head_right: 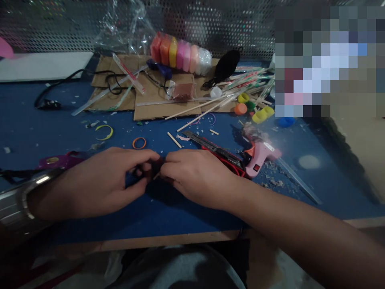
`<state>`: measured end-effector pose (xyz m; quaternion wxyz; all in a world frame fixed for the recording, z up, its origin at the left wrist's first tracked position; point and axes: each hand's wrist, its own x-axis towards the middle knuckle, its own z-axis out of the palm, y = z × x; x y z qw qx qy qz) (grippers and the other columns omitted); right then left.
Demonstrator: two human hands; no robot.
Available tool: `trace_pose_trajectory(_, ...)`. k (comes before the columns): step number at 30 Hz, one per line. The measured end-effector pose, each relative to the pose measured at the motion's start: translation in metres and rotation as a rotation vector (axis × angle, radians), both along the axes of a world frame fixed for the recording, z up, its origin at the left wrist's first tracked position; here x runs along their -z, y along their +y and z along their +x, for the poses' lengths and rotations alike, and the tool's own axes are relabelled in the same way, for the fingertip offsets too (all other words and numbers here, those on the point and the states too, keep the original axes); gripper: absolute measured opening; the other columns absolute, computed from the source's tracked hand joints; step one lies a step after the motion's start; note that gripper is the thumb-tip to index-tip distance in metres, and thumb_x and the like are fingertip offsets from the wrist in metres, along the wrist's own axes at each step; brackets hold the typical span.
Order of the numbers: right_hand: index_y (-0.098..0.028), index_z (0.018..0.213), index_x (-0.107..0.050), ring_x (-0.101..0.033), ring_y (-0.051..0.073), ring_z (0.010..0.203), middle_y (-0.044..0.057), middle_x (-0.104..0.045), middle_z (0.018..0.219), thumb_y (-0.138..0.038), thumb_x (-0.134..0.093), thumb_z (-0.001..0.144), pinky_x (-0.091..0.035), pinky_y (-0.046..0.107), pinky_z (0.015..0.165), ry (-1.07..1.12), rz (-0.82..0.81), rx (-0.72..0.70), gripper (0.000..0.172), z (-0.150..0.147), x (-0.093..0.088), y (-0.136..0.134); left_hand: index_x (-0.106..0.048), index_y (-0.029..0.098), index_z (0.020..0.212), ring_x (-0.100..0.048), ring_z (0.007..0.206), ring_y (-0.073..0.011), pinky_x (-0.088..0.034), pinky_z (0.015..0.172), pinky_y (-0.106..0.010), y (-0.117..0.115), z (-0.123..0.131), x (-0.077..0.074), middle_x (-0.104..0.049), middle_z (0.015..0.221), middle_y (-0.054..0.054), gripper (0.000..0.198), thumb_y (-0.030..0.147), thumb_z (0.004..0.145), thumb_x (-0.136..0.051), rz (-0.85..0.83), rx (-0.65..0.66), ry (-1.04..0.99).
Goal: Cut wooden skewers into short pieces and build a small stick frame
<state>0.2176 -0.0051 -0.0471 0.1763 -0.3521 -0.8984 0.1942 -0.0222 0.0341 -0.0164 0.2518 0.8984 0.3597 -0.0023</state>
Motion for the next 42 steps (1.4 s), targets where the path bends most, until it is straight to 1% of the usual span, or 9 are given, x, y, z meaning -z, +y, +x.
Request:
trace_pose_trajectory(9, -0.021, 0.1, -0.075, -0.074, 0.021, 0.096, 0.005, -0.079, 0.102, -0.01, -0.06, 0.101, -0.056, 0.031, 0.086, 0.021, -0.004, -0.017, 0.02, 0.005, 0.0, -0.001, -0.067, 0.027, 0.096, -0.068, 0.087, -0.0208, -0.046, 0.088, -0.034, 0.003, -0.002, 0.003, -0.072, 0.087, 0.003, 0.007, 0.022, 0.095, -0.063, -0.002, 0.075, 0.029)
trace_pose_trajectory(12, -0.019, 0.103, -0.076, -0.075, 0.021, 0.093, 0.005, -0.08, 0.101, -0.01, -0.062, 0.1, -0.055, 0.032, 0.084, 0.039, 0.011, 0.048, 0.016, 0.007, 0.0, -0.001, -0.068, 0.026, 0.095, -0.068, 0.087, -0.0212, -0.046, 0.084, -0.034, 0.002, -0.002, 0.003, -0.073, 0.089, 0.002, 0.001, 0.025, 0.096, -0.069, 0.013, 0.044, 0.06)
trace_pose_trajectory(15, -0.018, 0.109, -0.076, -0.075, 0.02, 0.089, 0.004, -0.081, 0.1, -0.011, -0.068, 0.097, -0.053, 0.03, 0.08, 0.062, 0.025, 0.16, 0.016, 0.006, 0.0, -0.001, -0.067, 0.024, 0.091, -0.068, 0.089, -0.0222, -0.045, 0.079, -0.033, 0.002, 0.0, 0.004, -0.073, 0.09, 0.001, 0.009, 0.028, 0.094, -0.074, 0.036, 0.016, 0.084)
trace_pose_trajectory(19, -0.019, 0.114, -0.078, -0.071, 0.017, 0.076, 0.001, -0.081, 0.097, -0.011, -0.072, 0.092, -0.049, 0.029, 0.07, 0.061, 0.034, 0.262, 0.024, 0.004, -0.002, -0.004, -0.07, 0.023, 0.099, -0.07, 0.095, -0.0247, -0.049, 0.085, -0.037, 0.002, 0.001, 0.004, -0.076, 0.101, -0.002, 0.008, 0.028, 0.096, -0.075, 0.07, 0.017, 0.086)
trace_pose_trajectory(22, -0.019, 0.114, -0.078, -0.07, 0.017, 0.074, 0.0, -0.082, 0.096, -0.012, -0.074, 0.092, -0.048, 0.03, 0.068, 0.04, 0.027, 0.297, 0.023, 0.003, -0.005, -0.006, -0.07, 0.024, 0.103, -0.071, 0.101, -0.0272, -0.051, 0.088, -0.04, 0.001, 0.002, 0.004, -0.077, 0.107, -0.003, 0.009, 0.028, 0.096, -0.074, 0.074, 0.024, 0.094)
trace_pose_trajectory(25, -0.02, 0.114, -0.078, -0.073, 0.019, 0.079, 0.001, -0.082, 0.098, -0.014, -0.077, 0.089, -0.049, 0.031, 0.072, 0.022, 0.003, 0.299, 0.025, 0.002, -0.006, -0.008, -0.071, 0.025, 0.105, -0.071, 0.105, -0.0279, -0.053, 0.098, -0.044, 0.001, 0.001, 0.005, -0.077, 0.108, -0.003, 0.01, 0.029, 0.097, -0.074, 0.076, 0.032, 0.086)
trace_pose_trajectory(28, -0.02, 0.117, -0.077, -0.076, 0.025, 0.094, 0.004, -0.083, 0.108, -0.019, -0.079, 0.089, -0.051, 0.035, 0.08, 0.003, -0.011, 0.316, 0.028, 0.001, -0.004, -0.008, -0.071, 0.025, 0.106, -0.072, 0.103, -0.0271, -0.051, 0.107, -0.049, 0.001, 0.001, 0.007, -0.077, 0.107, -0.002, 0.01, 0.03, 0.097, -0.074, 0.085, 0.031, 0.058)
trace_pose_trajectory(32, -0.018, 0.116, -0.076, -0.075, 0.032, 0.102, 0.008, -0.081, 0.11, -0.027, -0.077, 0.092, -0.052, 0.042, 0.088, -0.033, -0.008, 0.33, 0.026, -0.002, -0.001, -0.007, -0.071, 0.025, 0.104, -0.072, 0.1, -0.0276, -0.052, 0.107, -0.052, 0.001, 0.001, 0.009, -0.076, 0.104, -0.002, 0.009, 0.029, 0.096, -0.074, 0.1, 0.036, 0.044)
trace_pose_trajectory(42, -0.013, 0.118, -0.074, -0.067, 0.024, 0.095, 0.007, -0.079, 0.102, -0.003, -0.069, 0.083, -0.05, 0.035, 0.087, 0.068, 0.026, 0.199, 0.037, -0.005, -0.003, -0.006, -0.071, 0.023, 0.098, -0.071, 0.094, -0.027, -0.053, 0.104, -0.051, 0.001, 0.0, 0.009, -0.074, 0.098, -0.003, 0.004, 0.026, 0.096, -0.072, 0.134, 0.057, 0.028)
